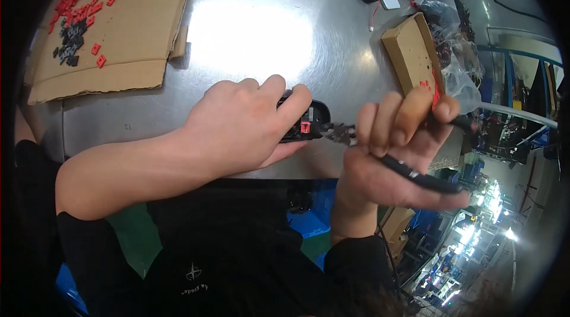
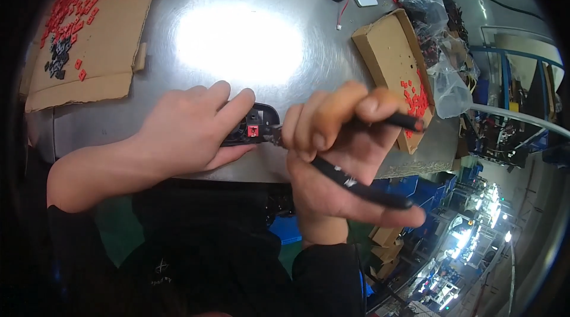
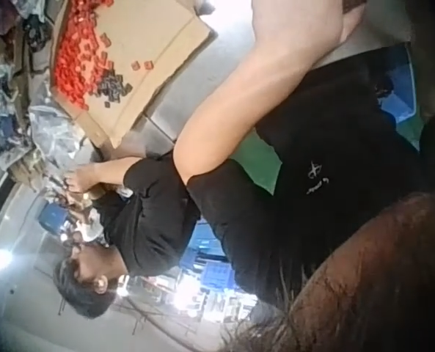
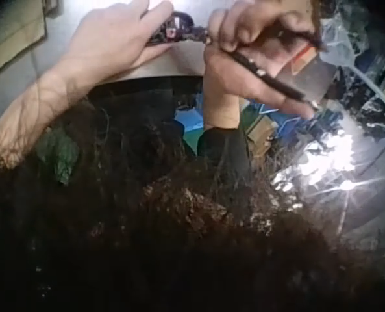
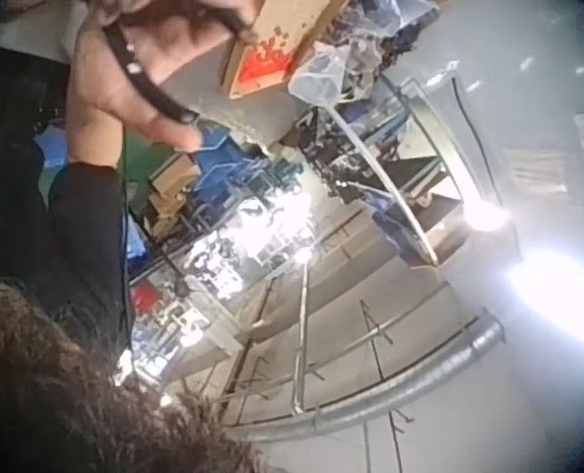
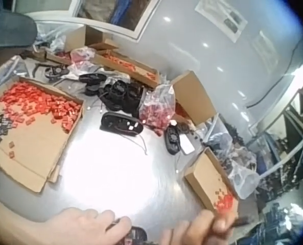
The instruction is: Assemble small electronic devices by combining plastic housings with internal components and using pliers to secure parts.
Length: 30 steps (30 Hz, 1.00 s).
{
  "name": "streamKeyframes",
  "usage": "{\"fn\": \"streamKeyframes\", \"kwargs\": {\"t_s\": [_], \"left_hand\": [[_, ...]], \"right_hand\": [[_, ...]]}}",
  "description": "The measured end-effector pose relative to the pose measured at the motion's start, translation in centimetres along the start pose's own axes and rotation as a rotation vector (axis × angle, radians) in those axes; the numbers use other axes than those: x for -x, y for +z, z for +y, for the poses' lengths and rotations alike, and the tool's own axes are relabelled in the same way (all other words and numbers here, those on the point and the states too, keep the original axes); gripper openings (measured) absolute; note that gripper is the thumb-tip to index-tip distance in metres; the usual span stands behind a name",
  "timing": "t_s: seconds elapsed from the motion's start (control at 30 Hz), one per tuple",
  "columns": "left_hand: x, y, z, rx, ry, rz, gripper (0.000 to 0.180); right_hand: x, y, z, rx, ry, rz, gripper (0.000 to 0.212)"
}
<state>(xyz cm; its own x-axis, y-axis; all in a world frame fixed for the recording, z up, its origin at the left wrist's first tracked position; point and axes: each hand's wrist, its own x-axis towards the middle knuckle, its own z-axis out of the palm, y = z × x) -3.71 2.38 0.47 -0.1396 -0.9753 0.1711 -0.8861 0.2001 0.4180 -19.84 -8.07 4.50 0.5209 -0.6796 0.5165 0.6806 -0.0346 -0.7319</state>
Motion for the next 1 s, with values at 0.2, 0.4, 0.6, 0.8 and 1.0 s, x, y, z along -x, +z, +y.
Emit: {"fn": "streamKeyframes", "kwargs": {"t_s": [0.2, 0.4, 0.6, 0.8, 1.0], "left_hand": [[0.1, 0.1, 0.1, -0.061, 0.028, 0.052, 0.061], [0.0, -0.3, 0.2, -0.081, 0.022, -0.006, 0.064], [0.0, -0.1, 0.1, -0.069, 0.043, 0.030, 0.064], [0.2, -0.4, 0.3, -0.038, -0.005, -0.012, 0.063], [0.4, 0.1, 0.7, 0.031, -0.104, -0.029, 0.064]], "right_hand": [[1.6, 0.4, 0.8, 0.084, -0.025, -0.032, 0.083], [1.7, 0.3, 0.7, 0.019, -0.029, -0.054, 0.083], [0.9, 0.8, 1.0, 0.092, -0.014, 0.034, 0.083], [1.4, 1.6, 1.9, 0.276, -0.078, -0.003, 0.095], [1.6, 2.0, 2.2, 0.495, -0.133, -0.150, 0.108]]}}
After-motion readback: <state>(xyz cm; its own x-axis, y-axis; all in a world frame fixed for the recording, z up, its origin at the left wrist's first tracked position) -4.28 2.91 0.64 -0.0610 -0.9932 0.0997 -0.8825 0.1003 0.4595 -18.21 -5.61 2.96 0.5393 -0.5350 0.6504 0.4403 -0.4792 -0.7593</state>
